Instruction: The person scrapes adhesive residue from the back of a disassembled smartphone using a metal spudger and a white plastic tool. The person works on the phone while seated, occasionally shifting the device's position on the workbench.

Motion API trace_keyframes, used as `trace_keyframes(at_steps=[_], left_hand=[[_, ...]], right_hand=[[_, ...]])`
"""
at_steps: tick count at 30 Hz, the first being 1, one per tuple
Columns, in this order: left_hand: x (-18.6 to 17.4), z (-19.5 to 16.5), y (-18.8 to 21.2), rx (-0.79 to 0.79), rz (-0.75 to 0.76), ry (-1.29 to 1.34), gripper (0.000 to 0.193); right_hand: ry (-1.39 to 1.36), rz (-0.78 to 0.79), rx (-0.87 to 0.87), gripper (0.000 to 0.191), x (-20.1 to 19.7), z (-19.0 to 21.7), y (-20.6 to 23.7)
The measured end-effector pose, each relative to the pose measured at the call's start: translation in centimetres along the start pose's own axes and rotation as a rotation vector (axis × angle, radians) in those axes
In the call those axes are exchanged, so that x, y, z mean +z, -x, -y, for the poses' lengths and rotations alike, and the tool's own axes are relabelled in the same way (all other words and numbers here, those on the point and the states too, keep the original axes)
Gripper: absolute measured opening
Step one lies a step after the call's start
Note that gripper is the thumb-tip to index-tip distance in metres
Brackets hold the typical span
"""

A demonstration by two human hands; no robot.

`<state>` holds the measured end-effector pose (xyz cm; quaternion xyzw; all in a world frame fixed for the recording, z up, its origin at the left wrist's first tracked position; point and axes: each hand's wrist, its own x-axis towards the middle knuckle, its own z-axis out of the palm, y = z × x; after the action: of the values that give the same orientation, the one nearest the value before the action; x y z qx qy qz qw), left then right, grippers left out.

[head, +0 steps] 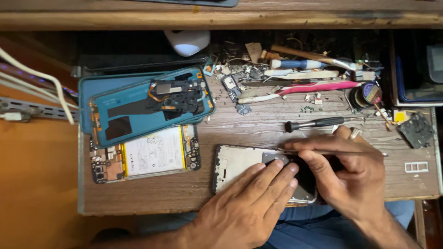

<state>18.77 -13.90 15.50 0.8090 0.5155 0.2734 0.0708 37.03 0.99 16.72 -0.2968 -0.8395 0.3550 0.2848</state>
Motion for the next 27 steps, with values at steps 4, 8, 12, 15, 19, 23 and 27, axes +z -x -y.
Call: trace_keyframes(at_steps=[4,8,12,15,19,23,27], left_hand=[[0.1,0.0,0.0,0.003,0.0,0.005,0.049],[-0.1,-0.1,0.0,-0.016,-0.01,0.021,0.048],[-1.0,0.1,-0.1,-0.067,0.006,0.038,0.065],[-1.7,0.7,-0.2,-0.175,-0.014,0.1,0.089],[-2.2,1.8,-0.3,-0.212,-0.019,0.057,0.102],[-2.4,2.0,-0.2,-0.187,-0.035,0.063,0.101],[-2.5,2.1,-0.3,-0.184,-0.042,0.094,0.1]], right_hand=[[-0.092,-0.051,0.054,0.005,-0.2,-0.6,0.3],[-0.244,-0.138,0.189,0.01,-0.5,-0.7,0.8],[-0.309,-0.242,0.197,0.014,-0.9,-0.7,1.2],[-0.438,-0.31,0.121,0.019,-0.9,-1.2,1.4],[-0.493,-0.352,0.073,0.023,-1.0,-1.8,1.7],[-0.532,-0.388,0.082,0.027,-1.2,-2.2,2.0],[-0.553,-0.435,-0.015,0.026,-1.3,-2.6,2.0]])
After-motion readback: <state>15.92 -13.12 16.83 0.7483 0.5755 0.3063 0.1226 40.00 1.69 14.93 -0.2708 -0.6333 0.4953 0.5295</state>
